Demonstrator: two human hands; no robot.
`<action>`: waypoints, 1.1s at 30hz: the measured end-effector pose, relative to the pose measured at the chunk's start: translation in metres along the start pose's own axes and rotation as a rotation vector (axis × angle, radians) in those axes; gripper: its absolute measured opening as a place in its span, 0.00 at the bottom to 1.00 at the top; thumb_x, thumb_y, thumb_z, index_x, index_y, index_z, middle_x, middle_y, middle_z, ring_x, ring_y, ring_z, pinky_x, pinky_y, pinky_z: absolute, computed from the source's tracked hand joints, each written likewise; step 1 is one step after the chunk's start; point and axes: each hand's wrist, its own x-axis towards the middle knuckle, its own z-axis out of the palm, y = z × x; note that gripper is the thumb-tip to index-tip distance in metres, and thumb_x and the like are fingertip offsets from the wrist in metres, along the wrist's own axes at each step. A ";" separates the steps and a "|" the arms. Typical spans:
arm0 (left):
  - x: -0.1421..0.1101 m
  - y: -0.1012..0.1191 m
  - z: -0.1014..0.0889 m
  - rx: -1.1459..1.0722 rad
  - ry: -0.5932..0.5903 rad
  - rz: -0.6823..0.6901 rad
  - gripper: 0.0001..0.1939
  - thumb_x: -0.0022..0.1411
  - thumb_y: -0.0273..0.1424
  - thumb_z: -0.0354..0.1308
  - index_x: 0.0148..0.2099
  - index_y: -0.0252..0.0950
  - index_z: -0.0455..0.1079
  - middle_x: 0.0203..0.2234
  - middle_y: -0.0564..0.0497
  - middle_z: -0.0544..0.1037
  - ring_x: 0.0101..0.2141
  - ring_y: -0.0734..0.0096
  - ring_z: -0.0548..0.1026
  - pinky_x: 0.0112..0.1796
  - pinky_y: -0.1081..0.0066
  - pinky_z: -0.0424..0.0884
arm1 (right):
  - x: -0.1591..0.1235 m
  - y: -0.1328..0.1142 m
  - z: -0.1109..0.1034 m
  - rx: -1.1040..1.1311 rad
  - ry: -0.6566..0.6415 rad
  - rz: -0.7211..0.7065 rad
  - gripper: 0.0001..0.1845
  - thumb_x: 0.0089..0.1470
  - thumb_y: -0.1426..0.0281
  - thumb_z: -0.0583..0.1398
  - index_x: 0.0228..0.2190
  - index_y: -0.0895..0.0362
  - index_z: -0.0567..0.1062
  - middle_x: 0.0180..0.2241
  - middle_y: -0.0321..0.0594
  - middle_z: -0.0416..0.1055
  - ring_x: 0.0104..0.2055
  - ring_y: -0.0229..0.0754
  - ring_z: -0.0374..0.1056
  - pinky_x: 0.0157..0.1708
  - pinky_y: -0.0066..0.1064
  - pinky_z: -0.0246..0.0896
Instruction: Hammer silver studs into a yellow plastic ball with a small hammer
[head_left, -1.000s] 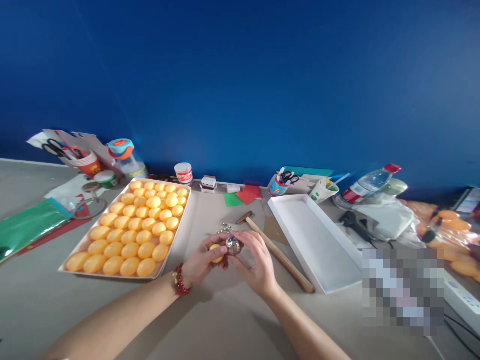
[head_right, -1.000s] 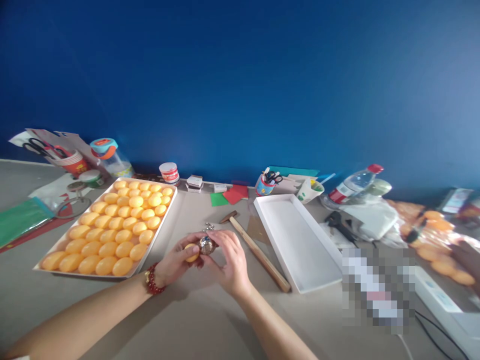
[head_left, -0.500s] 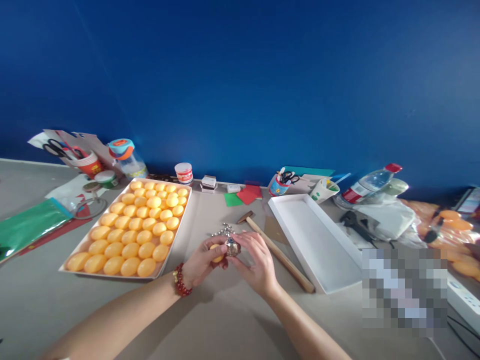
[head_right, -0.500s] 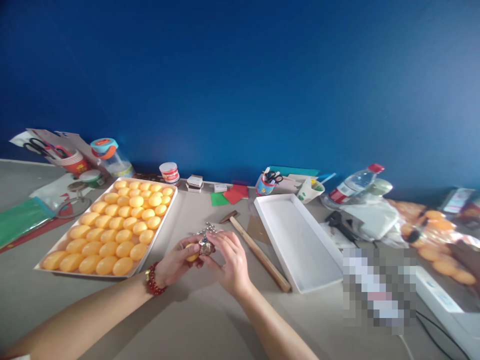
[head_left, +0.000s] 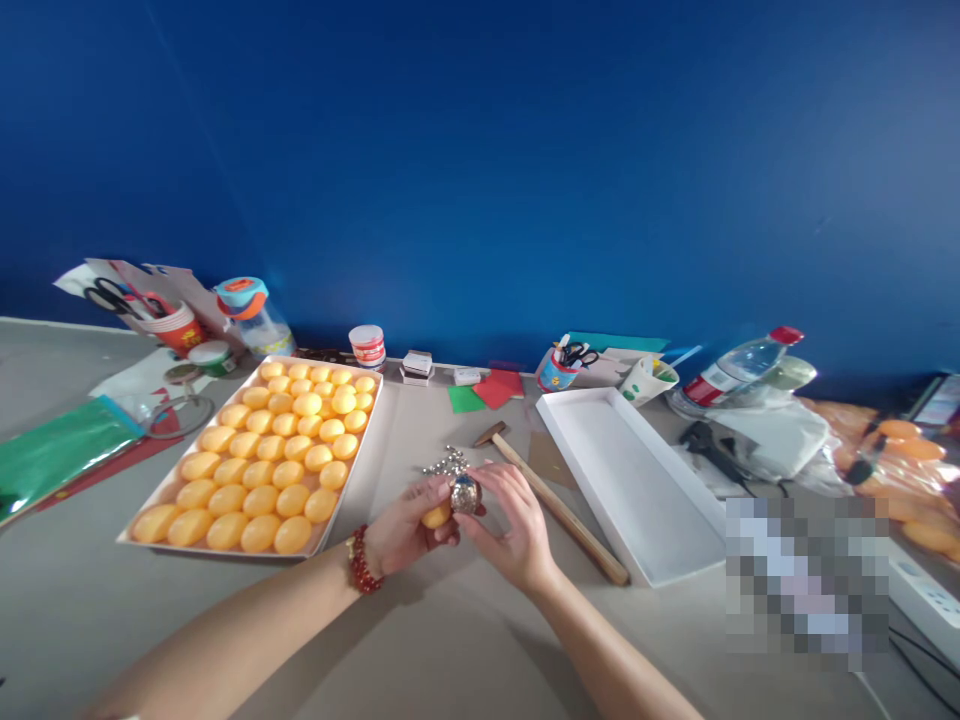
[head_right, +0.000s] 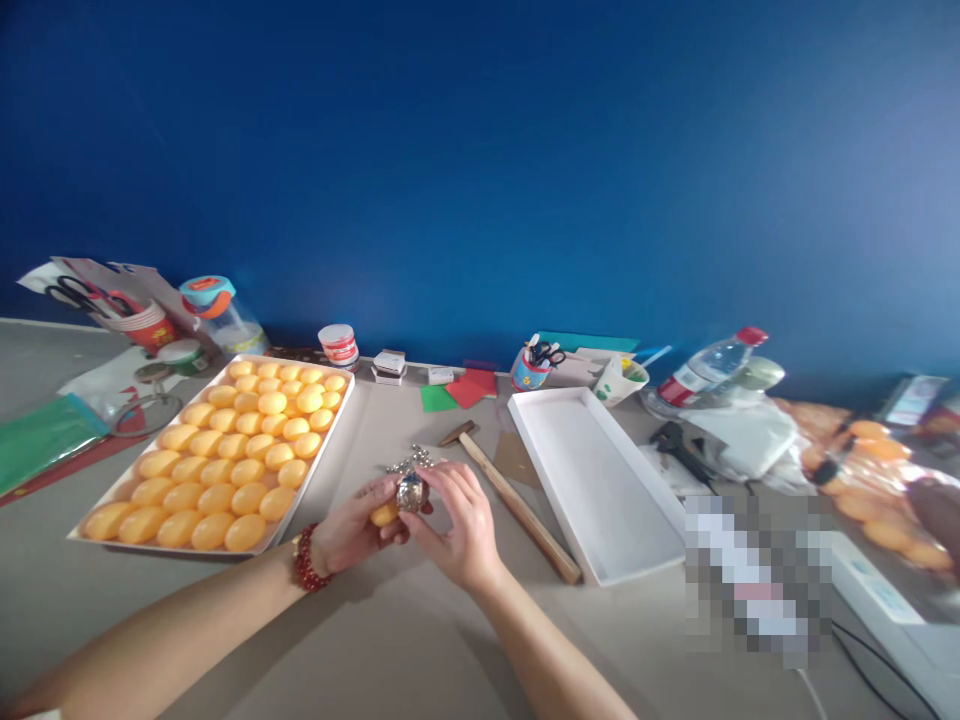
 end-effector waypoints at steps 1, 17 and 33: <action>0.000 0.000 0.000 0.005 0.001 -0.005 0.17 0.60 0.42 0.61 0.42 0.32 0.74 0.32 0.44 0.80 0.18 0.84 0.64 0.30 0.73 0.68 | 0.000 0.000 0.000 0.004 -0.005 0.006 0.25 0.51 0.70 0.64 0.52 0.50 0.70 0.44 0.43 0.75 0.46 0.51 0.70 0.52 0.51 0.63; 0.001 0.002 0.000 -0.027 0.070 -0.024 0.15 0.59 0.40 0.62 0.38 0.31 0.74 0.23 0.52 0.73 0.17 0.84 0.62 0.27 0.74 0.67 | -0.008 0.006 0.004 0.084 -0.040 0.114 0.28 0.57 0.67 0.61 0.58 0.52 0.62 0.51 0.47 0.71 0.50 0.50 0.68 0.50 0.42 0.64; 0.000 0.001 0.002 -0.042 0.051 0.014 0.13 0.58 0.38 0.64 0.36 0.31 0.74 0.22 0.53 0.70 0.19 0.81 0.64 0.28 0.73 0.67 | -0.004 0.008 0.007 0.176 -0.016 0.149 0.22 0.57 0.52 0.59 0.47 0.52 0.73 0.44 0.45 0.74 0.47 0.51 0.69 0.48 0.42 0.63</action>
